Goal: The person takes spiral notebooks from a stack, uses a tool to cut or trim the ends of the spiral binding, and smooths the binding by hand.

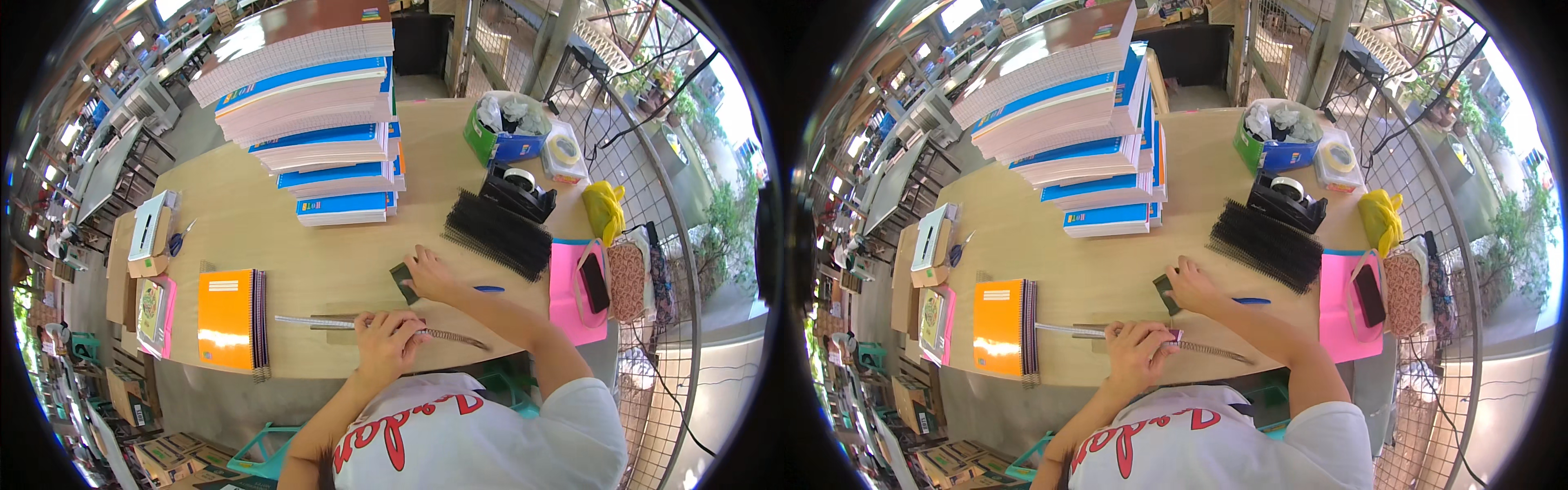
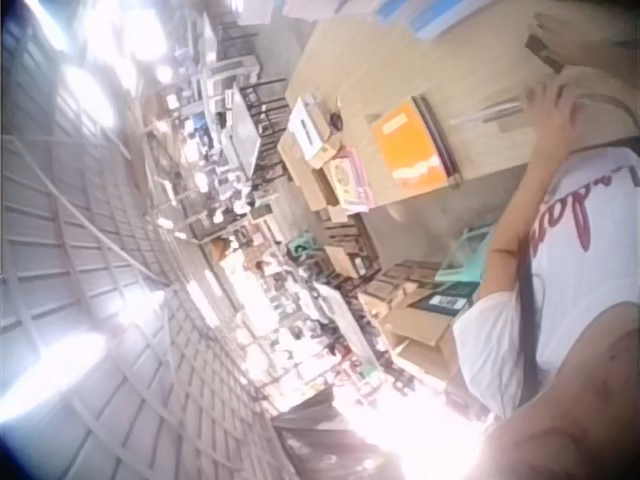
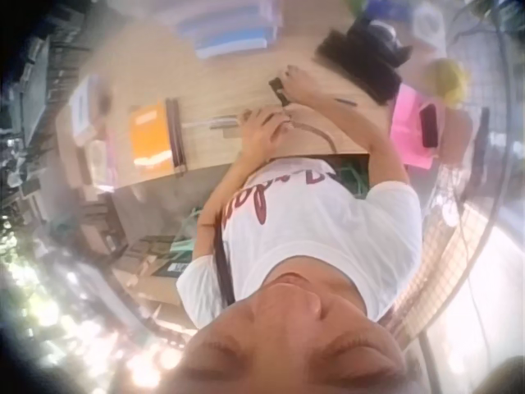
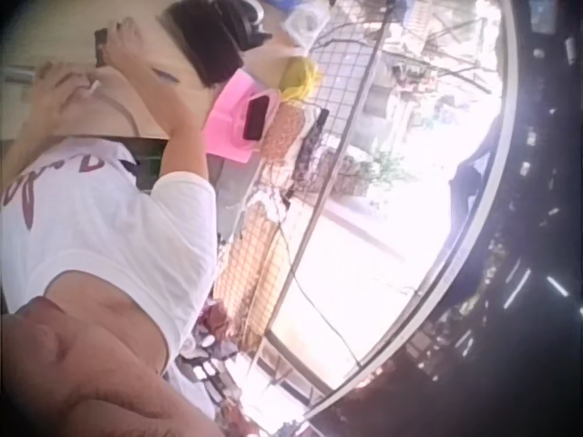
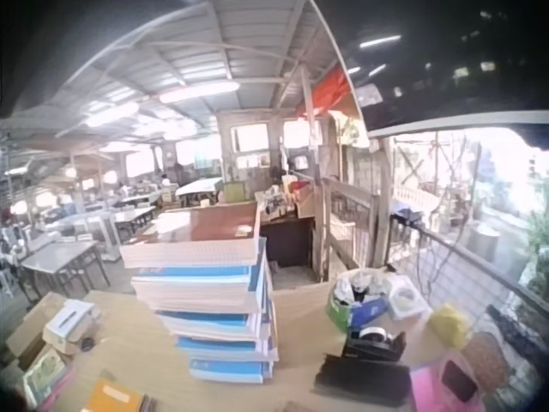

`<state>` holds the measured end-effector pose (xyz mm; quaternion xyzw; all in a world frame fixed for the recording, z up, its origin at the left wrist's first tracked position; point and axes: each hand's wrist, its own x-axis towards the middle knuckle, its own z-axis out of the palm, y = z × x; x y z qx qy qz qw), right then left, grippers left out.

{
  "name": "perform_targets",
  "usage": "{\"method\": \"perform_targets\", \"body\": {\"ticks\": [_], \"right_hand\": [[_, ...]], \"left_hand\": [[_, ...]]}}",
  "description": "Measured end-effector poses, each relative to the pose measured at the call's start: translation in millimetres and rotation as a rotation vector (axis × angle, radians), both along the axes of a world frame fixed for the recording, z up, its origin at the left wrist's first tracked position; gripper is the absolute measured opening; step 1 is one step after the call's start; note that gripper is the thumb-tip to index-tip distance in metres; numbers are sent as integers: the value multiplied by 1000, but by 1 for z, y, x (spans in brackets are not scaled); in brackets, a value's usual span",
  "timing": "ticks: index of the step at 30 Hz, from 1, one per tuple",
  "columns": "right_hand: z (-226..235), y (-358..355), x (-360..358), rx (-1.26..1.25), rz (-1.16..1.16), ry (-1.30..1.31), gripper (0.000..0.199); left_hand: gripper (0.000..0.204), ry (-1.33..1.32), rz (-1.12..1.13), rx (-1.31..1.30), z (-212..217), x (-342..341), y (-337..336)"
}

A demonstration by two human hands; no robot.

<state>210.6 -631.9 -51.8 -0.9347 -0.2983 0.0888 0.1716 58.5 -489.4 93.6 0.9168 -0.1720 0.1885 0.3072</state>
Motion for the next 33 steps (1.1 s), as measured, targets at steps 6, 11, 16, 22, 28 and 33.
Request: {"method": "perform_targets", "body": {"ticks": [6, 11, 16, 22, 28, 33], "right_hand": [[26, -5, -11, -104, 291, -94, 84], [1, -16, -5, -89, 272, -168, 84], [38, -20, 17, -301, 469, 1, 92], [34, -15, 34, -149, 572, 157, 98], [46, -33, 21, -280, 576, -100, 80], [76, -80, 13, 631, 235, 815, 59]], "left_hand": [[21, -85, 169, 109, -12, -4, 12], [22, -35, -55, 62, -7, 2, 29], [23, -14, -67, 85, -5, 0, 34], [26, 29, -21, 90, 26, -3, 16], [25, 26, -64, 114, 11, 1, 13], [18, 3, 34, 50, 2, -1, 20]]}}
